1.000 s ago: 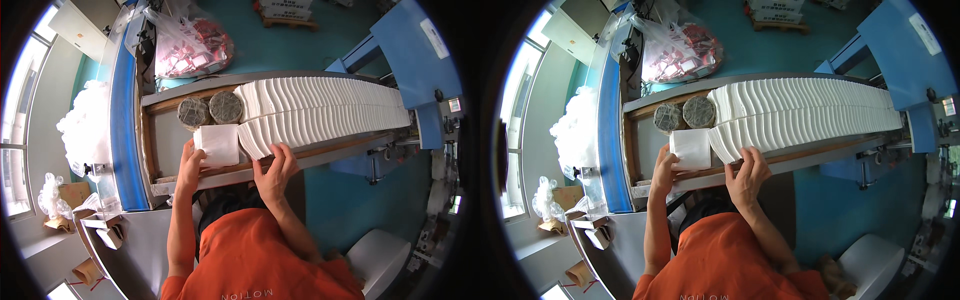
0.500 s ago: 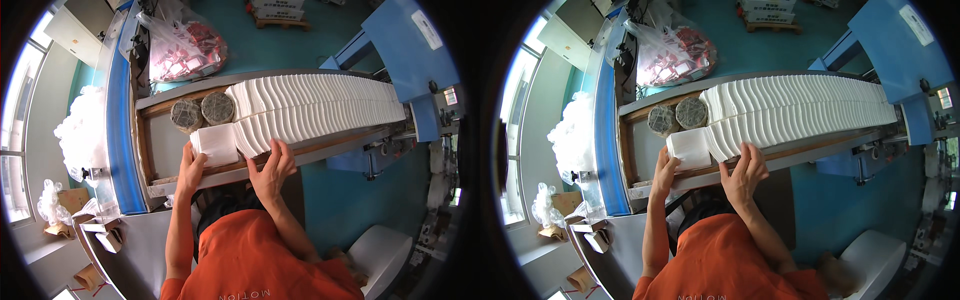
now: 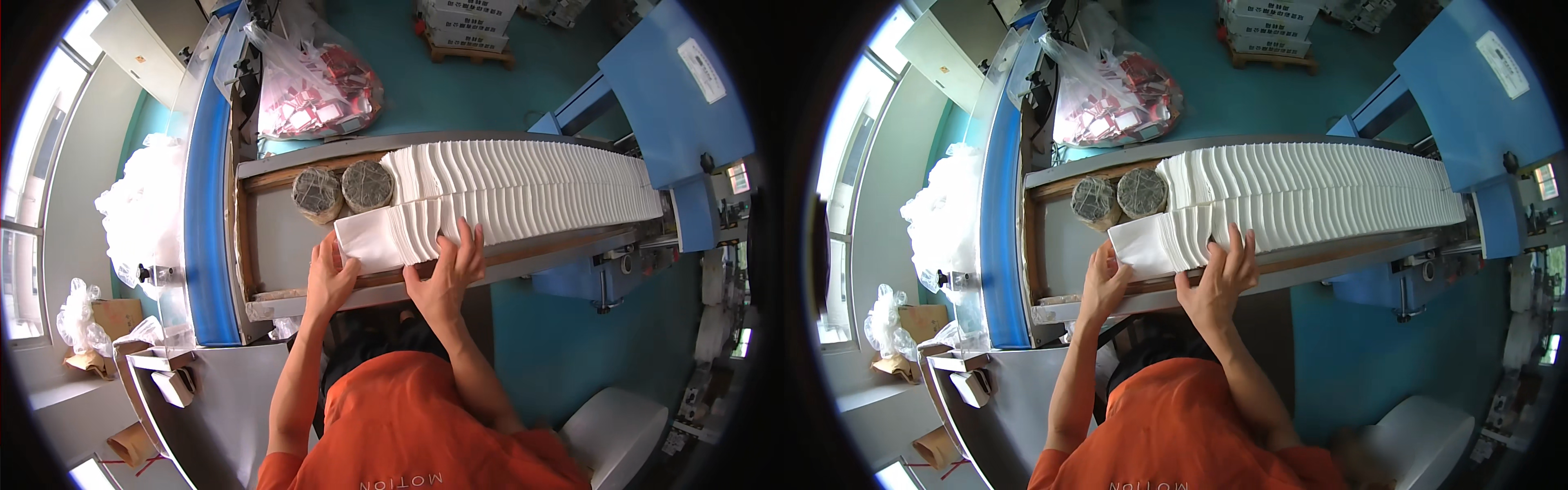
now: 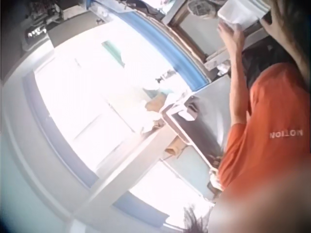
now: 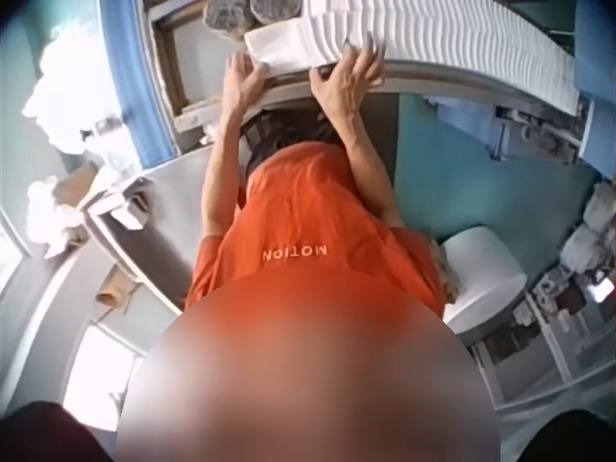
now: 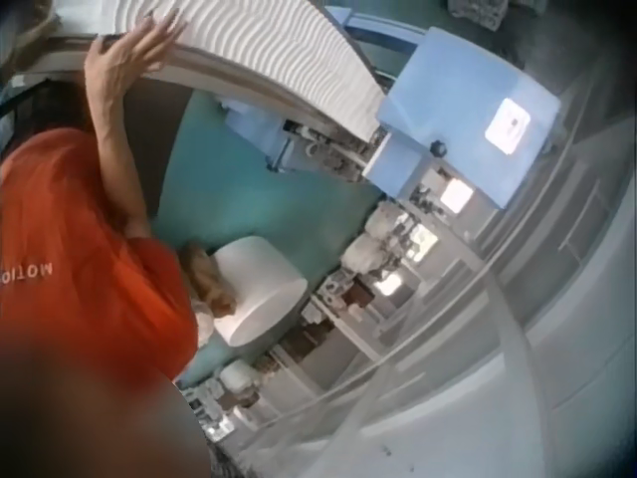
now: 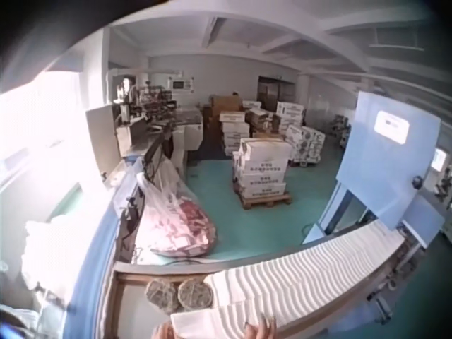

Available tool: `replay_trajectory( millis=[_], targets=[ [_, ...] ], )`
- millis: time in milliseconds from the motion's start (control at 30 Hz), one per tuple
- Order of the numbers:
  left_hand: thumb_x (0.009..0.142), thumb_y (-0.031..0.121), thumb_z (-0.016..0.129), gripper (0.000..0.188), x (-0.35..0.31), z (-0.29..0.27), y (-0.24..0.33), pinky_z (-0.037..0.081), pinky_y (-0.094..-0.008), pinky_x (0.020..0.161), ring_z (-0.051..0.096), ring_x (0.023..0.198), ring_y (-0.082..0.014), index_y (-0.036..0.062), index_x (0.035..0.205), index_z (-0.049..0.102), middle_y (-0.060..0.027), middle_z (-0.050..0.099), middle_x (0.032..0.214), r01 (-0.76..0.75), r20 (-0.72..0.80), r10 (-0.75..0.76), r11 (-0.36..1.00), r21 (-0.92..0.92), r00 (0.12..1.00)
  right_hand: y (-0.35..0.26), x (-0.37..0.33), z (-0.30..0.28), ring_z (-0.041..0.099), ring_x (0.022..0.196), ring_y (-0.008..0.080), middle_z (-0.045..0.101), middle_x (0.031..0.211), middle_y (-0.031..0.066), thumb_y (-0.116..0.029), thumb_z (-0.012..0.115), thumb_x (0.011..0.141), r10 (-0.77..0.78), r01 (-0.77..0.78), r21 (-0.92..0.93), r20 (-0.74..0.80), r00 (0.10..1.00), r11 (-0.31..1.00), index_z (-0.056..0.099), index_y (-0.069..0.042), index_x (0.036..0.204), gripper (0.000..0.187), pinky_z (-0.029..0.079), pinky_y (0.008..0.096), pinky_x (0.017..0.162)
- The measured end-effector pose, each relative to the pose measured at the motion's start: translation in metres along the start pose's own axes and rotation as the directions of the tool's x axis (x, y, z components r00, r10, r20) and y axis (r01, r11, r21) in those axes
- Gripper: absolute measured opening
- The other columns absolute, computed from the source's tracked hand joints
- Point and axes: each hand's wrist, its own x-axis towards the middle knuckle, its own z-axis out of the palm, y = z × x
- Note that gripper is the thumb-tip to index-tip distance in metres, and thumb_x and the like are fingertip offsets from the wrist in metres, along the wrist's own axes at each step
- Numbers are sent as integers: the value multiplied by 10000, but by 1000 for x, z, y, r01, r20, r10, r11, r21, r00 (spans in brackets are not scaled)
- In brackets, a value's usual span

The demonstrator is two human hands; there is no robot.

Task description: Organizing and packing folded paper napkins from a production line.

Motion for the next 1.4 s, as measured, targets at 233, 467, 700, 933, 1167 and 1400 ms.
replay_trajectory(
  millis=[233,467,700,933,1167,1400],
  targets=[
    [719,94,802,1049,-86,-71,45,303,-571,1131,256,1444,-457,140,1571,191,-273,175,1576,-478,-255,611,766,430,749,-58,5,-40,572,1144,300,563,1243,116,-78,773,634,-578,474,575,-2,816,667,522,-92,1211,629,395,434,927],
    [611,183,858,589,-214,-134,-26,229,-543,1125,380,1397,-374,26,1080,538,-177,513,1401,215,-477,126,773,597,870,-178,-40,28,546,1166,325,549,1238,128,-48,734,748,-865,181,945,158,476,272,488,-76,1328,630,424,459,982],
    [884,431,727,570,-259,-111,-107,525,-391,844,683,946,-331,-52,1106,522,-251,673,1013,336,-693,-641,766,-548,329,-235,-143,118,629,1055,246,649,1163,173,-398,483,1048,-765,-385,711,643,19,588,559,-9,1289,464,480,352,926],
    [921,395,689,789,-265,-98,-137,442,-386,1042,545,1259,-308,-64,1431,299,-247,520,1368,-75,-600,-773,599,-798,207,-303,-152,116,662,952,279,675,1034,171,-511,632,945,-754,-1,754,657,-21,657,630,37,1145,583,520,371,851],
    [876,400,733,849,-257,-103,-126,434,-396,1054,527,1282,-322,-61,1443,302,-245,507,1388,-5,-602,-786,607,-794,140,-285,-143,142,625,912,99,667,1082,22,-265,666,950,-478,-546,230,797,-370,806,627,-42,1173,318,493,253,755],
    [852,328,761,871,-237,-96,-134,437,-403,1054,531,1280,-329,-35,1472,270,-237,502,1390,14,-688,-714,695,-719,129,-286,-141,178,663,910,166,656,1075,138,-475,658,951,-539,-532,341,796,-275,775,543,77,1229,628,532,254,763]
  ],
)
